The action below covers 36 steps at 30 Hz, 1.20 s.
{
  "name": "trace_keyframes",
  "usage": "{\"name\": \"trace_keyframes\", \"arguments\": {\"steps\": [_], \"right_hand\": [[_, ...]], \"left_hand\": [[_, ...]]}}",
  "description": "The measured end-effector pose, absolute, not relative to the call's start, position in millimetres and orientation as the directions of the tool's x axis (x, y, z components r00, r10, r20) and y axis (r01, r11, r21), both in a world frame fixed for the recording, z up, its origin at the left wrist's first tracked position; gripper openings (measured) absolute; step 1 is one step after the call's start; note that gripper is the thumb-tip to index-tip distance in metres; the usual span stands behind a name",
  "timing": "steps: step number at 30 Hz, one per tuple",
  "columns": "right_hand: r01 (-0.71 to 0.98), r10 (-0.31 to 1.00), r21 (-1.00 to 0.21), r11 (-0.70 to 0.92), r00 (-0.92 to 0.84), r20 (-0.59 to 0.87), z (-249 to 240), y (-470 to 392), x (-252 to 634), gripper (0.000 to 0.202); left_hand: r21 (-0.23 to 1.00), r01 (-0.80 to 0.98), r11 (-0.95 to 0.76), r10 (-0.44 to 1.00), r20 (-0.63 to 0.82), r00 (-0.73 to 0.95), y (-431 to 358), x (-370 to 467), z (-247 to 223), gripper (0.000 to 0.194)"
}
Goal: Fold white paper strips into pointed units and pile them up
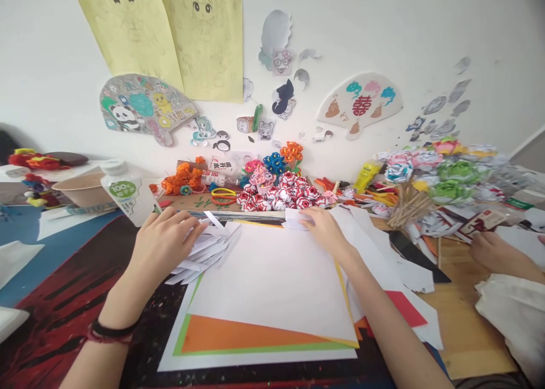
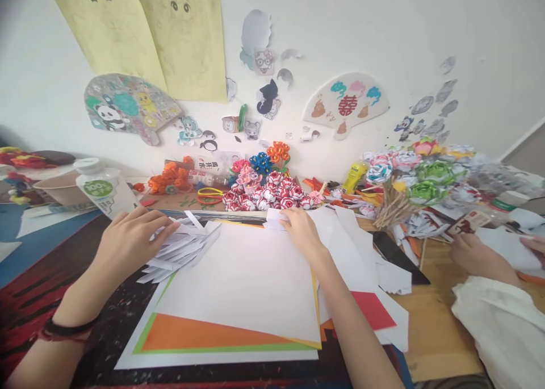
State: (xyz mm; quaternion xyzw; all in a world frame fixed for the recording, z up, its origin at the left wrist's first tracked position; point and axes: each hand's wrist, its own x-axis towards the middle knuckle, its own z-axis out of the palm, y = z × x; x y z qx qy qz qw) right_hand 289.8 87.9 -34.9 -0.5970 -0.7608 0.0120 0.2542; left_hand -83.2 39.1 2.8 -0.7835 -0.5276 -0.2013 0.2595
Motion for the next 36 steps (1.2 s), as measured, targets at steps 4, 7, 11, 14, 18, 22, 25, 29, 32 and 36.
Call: {"name": "trace_keyframes", "arguments": {"steps": [4,7,11,14,18,22,25,29,32,36], "right_hand": [[0.922,0.937,-0.305,0.238,-0.135,0.322,-35.9,98.4,291.0,0.02],[0.928,0.948,-0.302,0.218,-0.129,0.291,-31.1,103.7,294.2,0.017],[0.932,0.951,-0.284,0.225,-0.147,0.272,-22.0,108.3,296.0,0.018],[0.941,0.949,-0.263,0.211,-0.133,0.288,-18.6,107.6,290.9,0.022],[0.952,0.946,-0.243,0.187,-0.108,0.306,-17.1,104.0,283.3,0.018],[0.954,0.942,-0.243,0.178,-0.094,0.323,-15.8,103.1,282.3,0.011],[0.949,0.936,-0.271,0.158,-0.057,0.347,-16.2,105.2,284.8,0.011],[0.928,0.905,-0.349,0.132,0.031,0.423,-13.0,106.3,287.3,0.014],[0.893,0.839,-0.421,0.16,0.102,0.535,-3.3,99.2,280.2,0.018],[0.808,0.752,-0.512,0.291,0.138,0.645,7.0,77.1,244.9,0.028]], "left_hand": [[-0.272,0.933,-0.235,0.695,0.624,0.357,37.4,-86.4,2.2,0.029],[-0.271,0.93,-0.249,0.679,0.636,0.367,36.7,-82.0,1.9,0.026],[-0.283,0.91,-0.301,0.672,0.615,0.413,37.4,-76.4,0.8,0.024],[-0.289,0.895,-0.339,0.679,0.583,0.446,37.1,-72.9,0.3,0.024],[-0.234,0.884,-0.404,0.673,0.579,0.461,35.7,-66.1,0.7,0.023],[-0.136,0.859,-0.494,0.673,0.566,0.476,34.7,-52.5,1.9,0.023],[-0.167,0.838,-0.519,0.709,0.462,0.532,33.0,-37.9,4.1,0.025],[-0.186,0.774,-0.605,0.696,0.349,0.628,26.2,-16.1,6.5,0.027],[-0.118,0.78,-0.614,0.71,0.348,0.612,19.6,2.1,6.0,0.026],[0.175,0.82,-0.546,0.771,0.487,0.41,16.7,25.6,3.6,0.021]]}}
